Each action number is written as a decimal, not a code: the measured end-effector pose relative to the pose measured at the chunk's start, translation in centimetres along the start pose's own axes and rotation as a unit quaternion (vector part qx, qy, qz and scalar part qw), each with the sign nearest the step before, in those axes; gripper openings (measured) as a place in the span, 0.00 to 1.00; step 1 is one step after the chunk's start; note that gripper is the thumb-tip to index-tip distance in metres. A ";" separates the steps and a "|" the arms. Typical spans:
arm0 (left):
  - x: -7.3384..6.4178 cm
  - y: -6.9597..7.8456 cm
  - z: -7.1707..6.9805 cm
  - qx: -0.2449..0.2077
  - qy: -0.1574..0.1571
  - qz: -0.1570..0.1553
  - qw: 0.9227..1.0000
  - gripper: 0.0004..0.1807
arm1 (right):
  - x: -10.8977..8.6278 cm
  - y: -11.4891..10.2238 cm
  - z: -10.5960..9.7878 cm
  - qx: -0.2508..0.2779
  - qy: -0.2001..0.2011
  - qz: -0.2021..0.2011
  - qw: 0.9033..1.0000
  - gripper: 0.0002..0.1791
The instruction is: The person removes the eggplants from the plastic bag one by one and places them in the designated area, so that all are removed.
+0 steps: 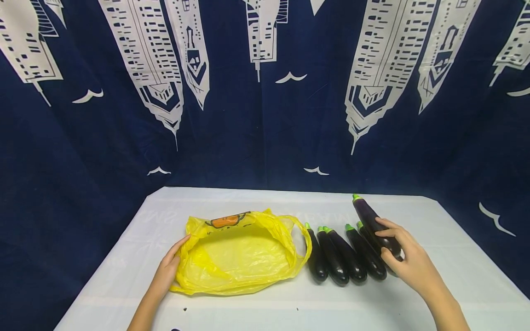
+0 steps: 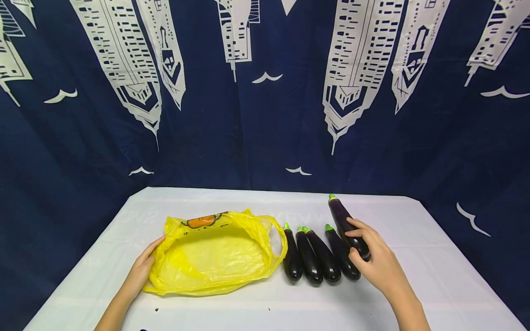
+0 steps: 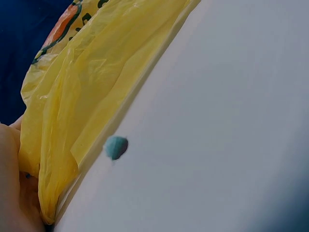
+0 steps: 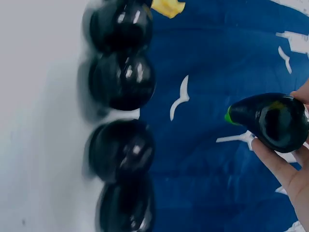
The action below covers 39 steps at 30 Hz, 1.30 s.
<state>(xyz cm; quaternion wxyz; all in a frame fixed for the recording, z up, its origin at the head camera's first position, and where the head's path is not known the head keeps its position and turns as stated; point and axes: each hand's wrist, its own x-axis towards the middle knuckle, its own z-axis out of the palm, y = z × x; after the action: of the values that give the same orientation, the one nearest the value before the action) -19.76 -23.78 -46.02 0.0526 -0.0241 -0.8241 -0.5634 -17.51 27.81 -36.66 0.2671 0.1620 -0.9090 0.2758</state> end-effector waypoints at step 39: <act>0.0 0.1 0.0 -0.007 -0.004 -0.008 1.000 0.28 | -2.2 10.0 0.5 0.018 -0.089 0.219 0.972 0.19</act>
<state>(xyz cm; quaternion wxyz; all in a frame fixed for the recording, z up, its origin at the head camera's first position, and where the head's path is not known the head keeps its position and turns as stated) -19.78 -23.79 -45.95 0.0446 -0.0202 -0.8206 -0.5694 -20.32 35.79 -42.39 0.1156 -0.0121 -0.9374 0.3284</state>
